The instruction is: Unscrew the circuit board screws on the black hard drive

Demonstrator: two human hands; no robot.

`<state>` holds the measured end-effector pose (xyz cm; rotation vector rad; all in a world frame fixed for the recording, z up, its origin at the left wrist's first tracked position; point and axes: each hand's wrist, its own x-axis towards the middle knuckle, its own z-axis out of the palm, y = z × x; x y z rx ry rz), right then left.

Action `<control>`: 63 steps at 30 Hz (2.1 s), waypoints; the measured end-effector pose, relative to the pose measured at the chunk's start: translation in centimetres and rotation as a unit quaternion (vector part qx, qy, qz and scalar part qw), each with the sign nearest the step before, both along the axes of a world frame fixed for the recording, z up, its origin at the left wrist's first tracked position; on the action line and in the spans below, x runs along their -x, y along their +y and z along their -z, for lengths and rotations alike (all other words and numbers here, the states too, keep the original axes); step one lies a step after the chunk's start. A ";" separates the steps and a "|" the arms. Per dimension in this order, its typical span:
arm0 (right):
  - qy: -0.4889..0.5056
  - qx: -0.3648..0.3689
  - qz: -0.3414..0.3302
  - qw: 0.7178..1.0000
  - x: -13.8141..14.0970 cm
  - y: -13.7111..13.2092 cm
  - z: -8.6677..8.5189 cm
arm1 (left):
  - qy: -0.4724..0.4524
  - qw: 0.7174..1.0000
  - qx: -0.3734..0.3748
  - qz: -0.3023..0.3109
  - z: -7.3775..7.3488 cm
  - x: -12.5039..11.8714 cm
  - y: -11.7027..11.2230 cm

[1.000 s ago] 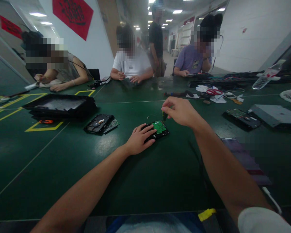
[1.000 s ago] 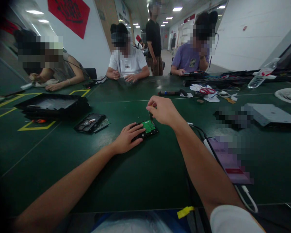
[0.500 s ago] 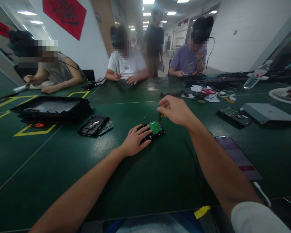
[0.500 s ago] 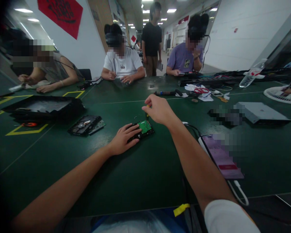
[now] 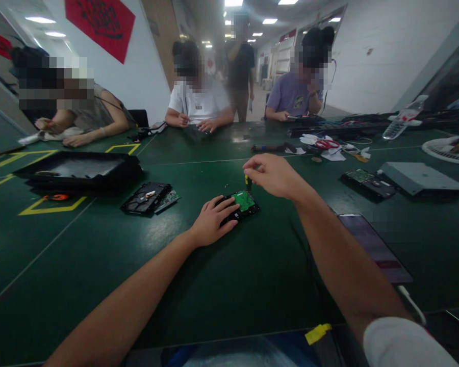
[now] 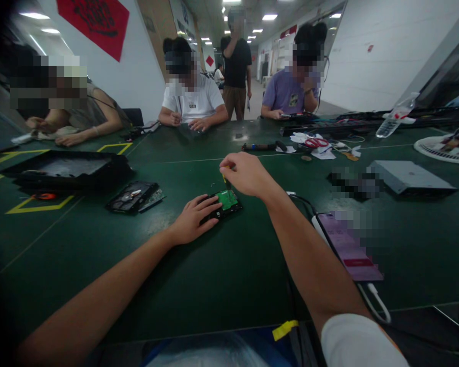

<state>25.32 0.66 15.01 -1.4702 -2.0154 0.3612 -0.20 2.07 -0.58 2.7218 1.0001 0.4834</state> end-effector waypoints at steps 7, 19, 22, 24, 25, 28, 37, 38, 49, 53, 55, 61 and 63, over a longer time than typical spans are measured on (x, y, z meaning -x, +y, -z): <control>-0.024 -0.037 0.008 0.999 -0.3 0.2 0.2 | -0.002 1.000 0.002 0.001 -0.1 0.0 0.0; -0.015 -0.030 0.057 0.998 -0.3 0.1 0.0 | -0.005 1.000 0.002 0.001 -0.2 -0.1 -0.1; 0.009 -0.013 0.019 1.000 -0.4 -0.1 0.1 | 0.000 1.000 0.001 0.001 -0.2 -0.1 -0.2; 0.024 0.005 0.004 1.000 -0.3 -0.1 0.1 | 0.002 1.000 0.001 -0.001 -0.2 -0.1 -0.1; 0.030 0.011 0.001 0.999 -0.3 -0.1 0.1 | 0.002 1.000 0.002 -0.002 -0.1 -0.1 -0.1; 0.039 0.015 0.001 0.999 -0.1 0.0 0.2 | -0.001 1.000 0.004 -0.001 -0.1 -0.1 -0.1; 0.028 -0.008 0.034 0.999 0.1 0.0 0.1 | 0.003 1.000 0.000 -0.002 -0.2 -0.2 -0.2; 0.026 -0.008 0.044 0.999 0.1 0.0 0.1 | 0.003 1.000 -0.001 -0.002 -0.1 -0.2 -0.1; 0.026 -0.011 0.029 0.999 -0.3 0.2 0.3 | 0.000 1.000 -0.003 0.000 -0.1 -0.1 -0.1; 0.014 0.004 0.023 1.000 -0.2 0.1 0.1 | -0.004 1.000 -0.003 0.001 0.1 -0.1 0.0; 0.011 0.016 0.031 0.999 -0.2 0.1 0.1 | -0.004 1.000 -0.004 0.000 0.1 -0.1 0.0; 0.028 0.019 0.029 0.999 -0.1 0.2 0.2 | -0.007 1.000 -0.006 0.001 0.1 -0.1 -0.1; 0.025 0.012 0.028 0.999 -0.1 0.1 0.2 | -0.007 1.000 -0.007 0.001 0.1 -0.1 -0.1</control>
